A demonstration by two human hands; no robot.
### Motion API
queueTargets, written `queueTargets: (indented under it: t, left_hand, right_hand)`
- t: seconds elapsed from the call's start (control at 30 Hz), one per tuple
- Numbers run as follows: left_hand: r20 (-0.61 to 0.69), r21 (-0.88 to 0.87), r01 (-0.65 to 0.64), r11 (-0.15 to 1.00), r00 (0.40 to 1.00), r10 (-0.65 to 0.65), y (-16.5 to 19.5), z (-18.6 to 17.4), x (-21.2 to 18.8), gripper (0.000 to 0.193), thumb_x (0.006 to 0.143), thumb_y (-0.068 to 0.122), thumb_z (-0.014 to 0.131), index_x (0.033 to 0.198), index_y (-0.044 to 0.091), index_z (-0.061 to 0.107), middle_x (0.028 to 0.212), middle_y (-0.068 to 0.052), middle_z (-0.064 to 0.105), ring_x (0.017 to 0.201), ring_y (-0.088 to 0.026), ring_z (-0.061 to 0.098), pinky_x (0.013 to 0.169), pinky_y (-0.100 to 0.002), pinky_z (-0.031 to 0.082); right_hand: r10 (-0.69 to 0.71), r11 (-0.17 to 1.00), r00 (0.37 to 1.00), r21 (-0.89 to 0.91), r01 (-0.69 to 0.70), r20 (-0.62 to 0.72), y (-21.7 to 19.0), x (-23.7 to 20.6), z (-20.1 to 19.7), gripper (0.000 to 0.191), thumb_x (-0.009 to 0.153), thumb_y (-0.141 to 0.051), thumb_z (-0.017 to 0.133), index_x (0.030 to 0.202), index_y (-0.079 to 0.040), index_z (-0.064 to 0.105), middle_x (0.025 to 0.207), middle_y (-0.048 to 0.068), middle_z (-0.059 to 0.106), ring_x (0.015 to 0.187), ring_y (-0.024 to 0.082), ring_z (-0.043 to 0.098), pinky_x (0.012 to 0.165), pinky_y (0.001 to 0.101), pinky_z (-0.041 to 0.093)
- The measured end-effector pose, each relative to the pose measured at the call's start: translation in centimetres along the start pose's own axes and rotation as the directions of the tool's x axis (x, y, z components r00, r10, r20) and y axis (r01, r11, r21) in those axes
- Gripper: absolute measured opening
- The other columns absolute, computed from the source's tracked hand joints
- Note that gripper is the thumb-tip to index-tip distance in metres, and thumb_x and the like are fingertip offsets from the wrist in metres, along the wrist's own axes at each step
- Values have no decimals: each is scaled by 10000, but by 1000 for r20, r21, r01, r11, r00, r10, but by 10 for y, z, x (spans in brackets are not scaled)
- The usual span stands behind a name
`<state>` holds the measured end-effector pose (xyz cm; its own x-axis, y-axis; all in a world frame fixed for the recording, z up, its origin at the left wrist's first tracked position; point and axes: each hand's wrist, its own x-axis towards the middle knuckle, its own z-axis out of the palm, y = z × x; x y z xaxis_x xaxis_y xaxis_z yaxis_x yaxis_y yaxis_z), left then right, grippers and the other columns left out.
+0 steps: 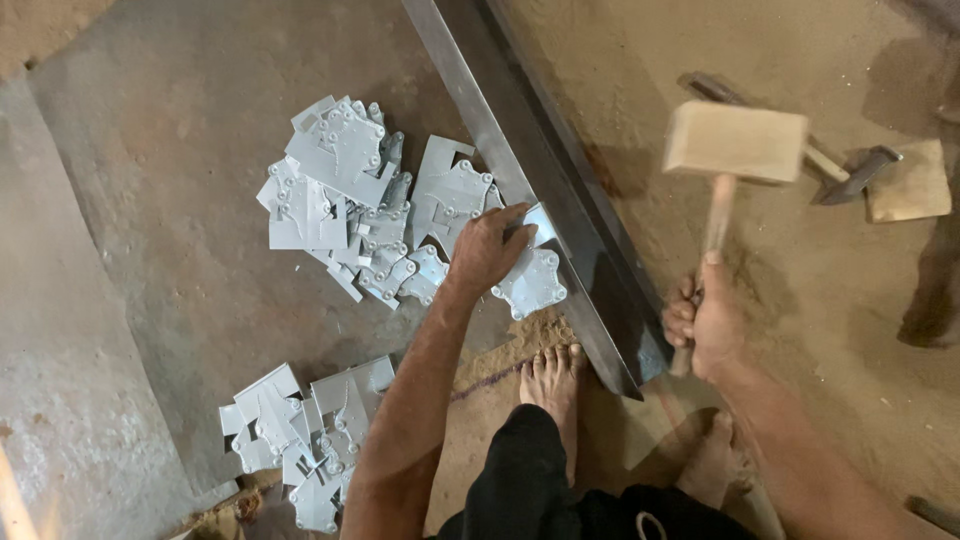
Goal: The person repeatedly picks up small metal parts from a pile, places them on a metal beam, and strikes them with a wooden mallet. The person occasionally adjusts their glasses. Finished parts are set aside in a separate pile.
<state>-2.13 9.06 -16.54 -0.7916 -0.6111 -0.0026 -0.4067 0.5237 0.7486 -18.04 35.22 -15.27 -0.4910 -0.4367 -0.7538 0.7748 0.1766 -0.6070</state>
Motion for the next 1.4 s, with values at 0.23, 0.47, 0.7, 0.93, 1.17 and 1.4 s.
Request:
queueTargets:
  t: [0.23,0.47,0.7,0.93,1.17,1.4]
  left_hand:
    - [231,-7,110,994,967,-106,7,-29,-28,414,882,306,725,1255,123,724,956,-188,776,815,-307,772,778,-412,599]
    - [103,390,134,911,977,-188,-51,-108,-112,292,830,177,714,1110,118,775,1092,-118,767,992,-307,719,887,-467,562]
    - [-103,682,-13,731,988,113,-78,-50,-17,343,815,187,755,1142,89,722,1254,-96,682,1261,-339,634,1031,-523,442]
    - [-10,743,162,649,973,-232,-51,-18,53,539,774,363,758,1161,-5,685,1167,-212,689,1023,-374,695,913,-535,505]
    - [53,879,-58,472,998,23,-30,-60,50,133,926,101,637,982,19,726,906,-167,750,790,-316,767,630,-423,612]
    - [-192,506,-67,860,963,188,84,-203,-55,247,871,87,614,1067,45,759,1027,-199,749,914,-402,716,801,-488,564]
  right_hand:
    - [209,827,978,-534,-178,-1,9,-8,-18,533,1032,-572,437,765,-111,469,564,-23,340,445,123,297,418,322,274]
    - [-189,567,981,-810,153,53,84,14,-51,598,1037,-509,518,795,28,616,560,153,526,503,267,529,513,436,425]
    - [-343,329,932,-915,233,115,101,20,-49,593,1040,-453,519,868,96,665,693,325,601,639,473,632,628,539,484]
    - [-314,382,945,-900,211,88,79,5,-32,613,1008,-488,509,852,78,685,626,302,614,592,432,645,613,516,500]
    - [-173,520,984,-845,121,34,74,-3,-31,634,977,-550,509,875,55,671,565,217,599,497,337,633,526,475,506]
    - [-93,247,982,-952,181,163,-19,-47,-52,721,864,-613,714,699,88,705,567,185,648,488,277,643,524,424,530]
